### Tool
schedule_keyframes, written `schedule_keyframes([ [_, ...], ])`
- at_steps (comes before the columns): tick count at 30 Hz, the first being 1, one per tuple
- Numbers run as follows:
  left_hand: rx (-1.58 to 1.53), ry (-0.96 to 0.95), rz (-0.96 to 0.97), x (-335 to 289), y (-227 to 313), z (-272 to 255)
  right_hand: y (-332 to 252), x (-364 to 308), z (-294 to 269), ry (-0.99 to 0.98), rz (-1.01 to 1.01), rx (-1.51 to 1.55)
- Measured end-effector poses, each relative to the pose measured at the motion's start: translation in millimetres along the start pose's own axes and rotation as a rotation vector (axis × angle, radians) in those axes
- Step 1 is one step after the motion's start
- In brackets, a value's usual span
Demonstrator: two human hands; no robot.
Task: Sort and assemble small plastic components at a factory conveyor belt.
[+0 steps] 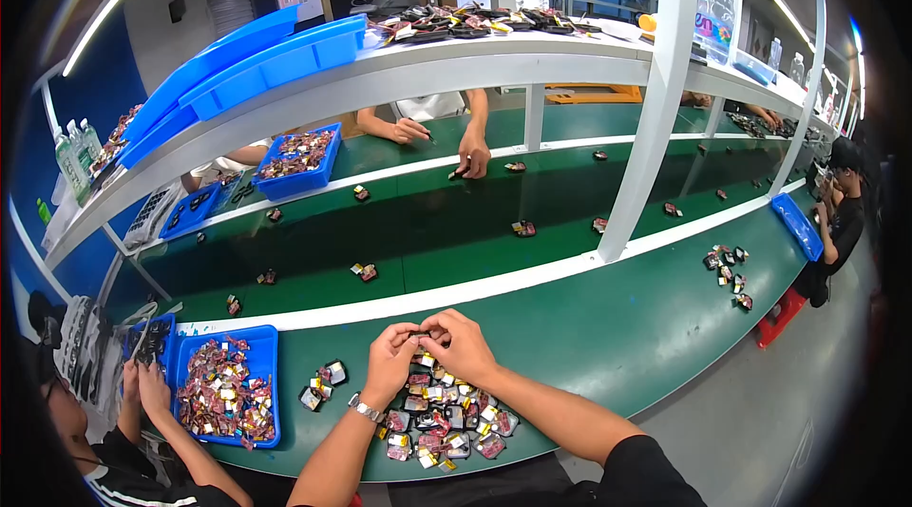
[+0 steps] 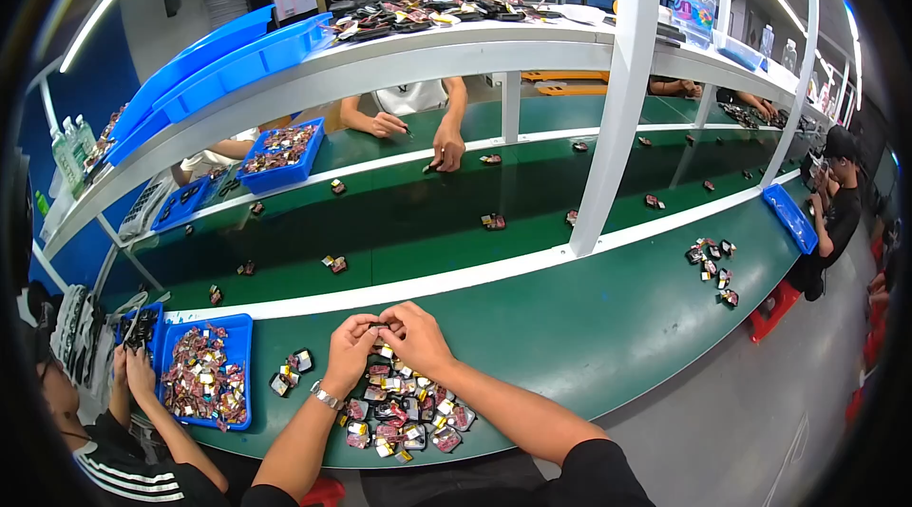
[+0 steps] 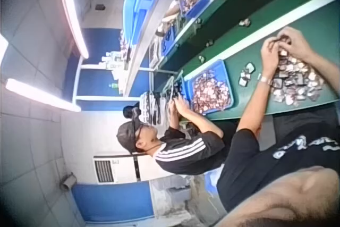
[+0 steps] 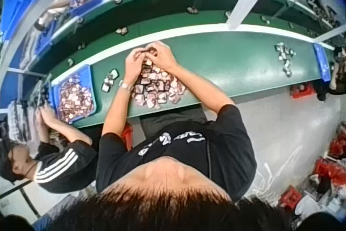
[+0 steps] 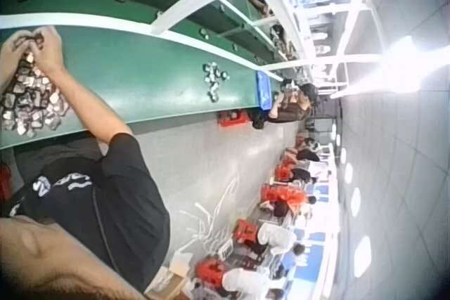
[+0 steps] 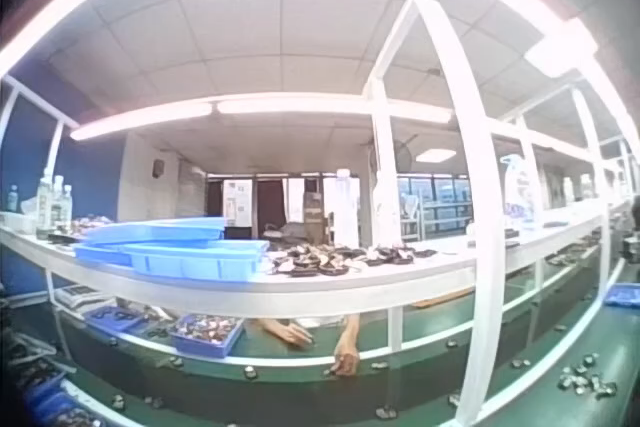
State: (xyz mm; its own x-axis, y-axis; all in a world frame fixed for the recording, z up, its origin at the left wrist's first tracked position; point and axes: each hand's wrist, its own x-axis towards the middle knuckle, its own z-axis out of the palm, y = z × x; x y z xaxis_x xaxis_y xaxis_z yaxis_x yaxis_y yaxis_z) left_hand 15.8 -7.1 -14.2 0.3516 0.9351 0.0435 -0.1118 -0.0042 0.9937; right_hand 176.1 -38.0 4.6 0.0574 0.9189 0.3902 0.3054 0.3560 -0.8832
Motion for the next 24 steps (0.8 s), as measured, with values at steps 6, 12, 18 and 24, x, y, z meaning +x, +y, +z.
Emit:
schedule_keyframes([
  [6,0.019,0.017,0.124,-0.2,-5.6,2.4,-3.8,-2.6,2.0,-0.031,-0.037,-0.078],
  [12,-0.027,-0.044,0.139,0.3,-1.6,-2.4,-10.4,-4.1,0.3,0.007,-0.093,-0.115],
  [18,-0.102,-0.088,0.040,-2.1,7.2,-4.2,-11.1,-2.2,-1.7,0.073,-0.309,-0.248],
  [24,-0.148,-0.129,-0.014,-1.9,8.3,-6.2,-5.0,-1.4,-4.7,0.056,-0.358,-0.310],
])
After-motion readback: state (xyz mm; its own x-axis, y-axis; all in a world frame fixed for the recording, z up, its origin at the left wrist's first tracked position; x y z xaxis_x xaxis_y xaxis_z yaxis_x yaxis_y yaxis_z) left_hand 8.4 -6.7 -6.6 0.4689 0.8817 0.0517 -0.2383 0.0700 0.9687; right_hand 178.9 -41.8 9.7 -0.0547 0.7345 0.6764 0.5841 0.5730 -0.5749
